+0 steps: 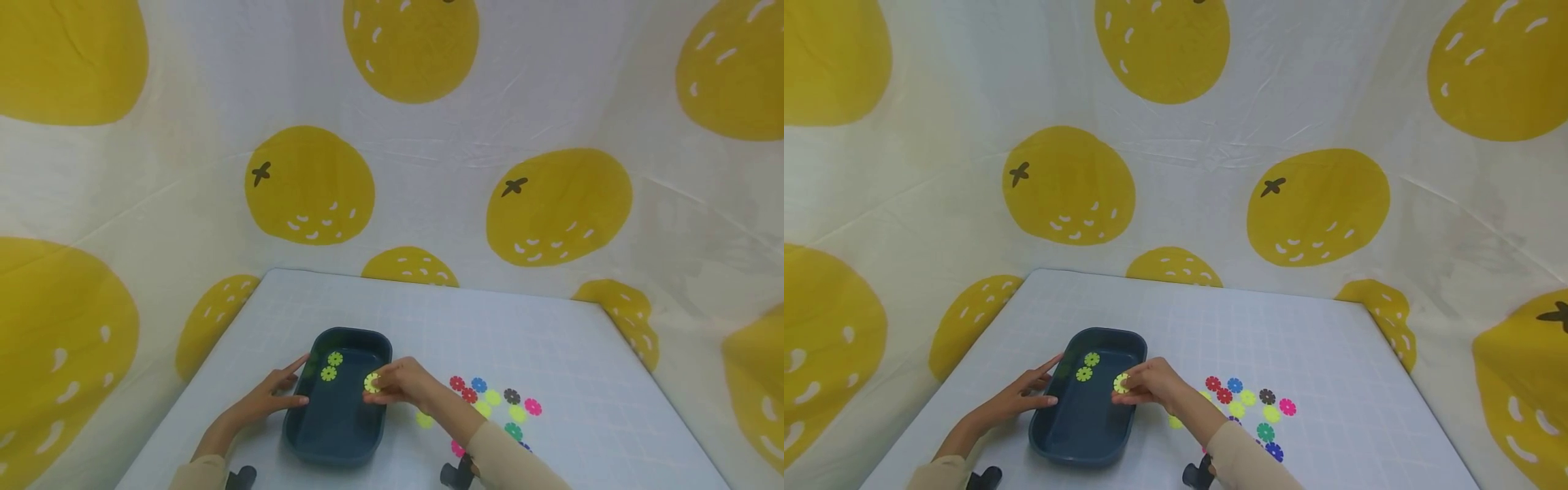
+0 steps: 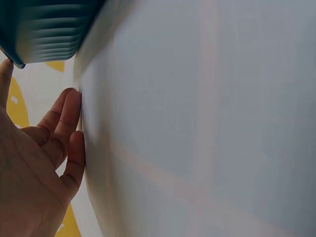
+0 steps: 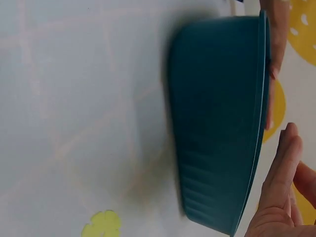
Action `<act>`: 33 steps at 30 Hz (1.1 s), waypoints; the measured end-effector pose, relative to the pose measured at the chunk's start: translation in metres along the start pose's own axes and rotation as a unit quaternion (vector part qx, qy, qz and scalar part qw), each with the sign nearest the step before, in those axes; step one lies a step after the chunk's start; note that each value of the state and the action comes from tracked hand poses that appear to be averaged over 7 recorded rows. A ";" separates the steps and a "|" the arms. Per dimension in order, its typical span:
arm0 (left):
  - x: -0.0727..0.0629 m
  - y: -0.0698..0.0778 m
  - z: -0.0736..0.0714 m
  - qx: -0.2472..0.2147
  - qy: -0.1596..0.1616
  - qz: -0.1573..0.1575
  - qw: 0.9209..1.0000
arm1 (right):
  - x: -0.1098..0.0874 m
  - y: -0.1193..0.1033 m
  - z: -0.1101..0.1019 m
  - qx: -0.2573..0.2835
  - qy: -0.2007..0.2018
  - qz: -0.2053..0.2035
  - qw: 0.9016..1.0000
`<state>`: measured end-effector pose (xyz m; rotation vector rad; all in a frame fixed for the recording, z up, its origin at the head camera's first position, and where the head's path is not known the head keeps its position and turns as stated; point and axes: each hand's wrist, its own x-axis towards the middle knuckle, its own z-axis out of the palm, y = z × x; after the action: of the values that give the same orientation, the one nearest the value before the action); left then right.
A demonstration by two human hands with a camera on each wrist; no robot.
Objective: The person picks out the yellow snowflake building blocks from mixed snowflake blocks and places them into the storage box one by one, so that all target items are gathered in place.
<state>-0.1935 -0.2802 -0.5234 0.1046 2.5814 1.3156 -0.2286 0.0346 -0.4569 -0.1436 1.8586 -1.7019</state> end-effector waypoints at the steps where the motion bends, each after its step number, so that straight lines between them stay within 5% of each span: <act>1: 0.000 0.000 0.000 0.000 0.000 0.000 1.000 | 0.001 -0.001 0.001 -0.002 -0.001 0.001 1.000; 33: 0.000 0.001 0.002 -0.003 0.005 -0.002 1.000 | 0.023 -0.023 0.018 -0.022 -0.077 0.022 0.997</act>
<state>-0.1936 -0.2784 -0.5238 0.0912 2.5843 1.3253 -0.2457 0.0045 -0.4431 -0.2436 1.7722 -1.5757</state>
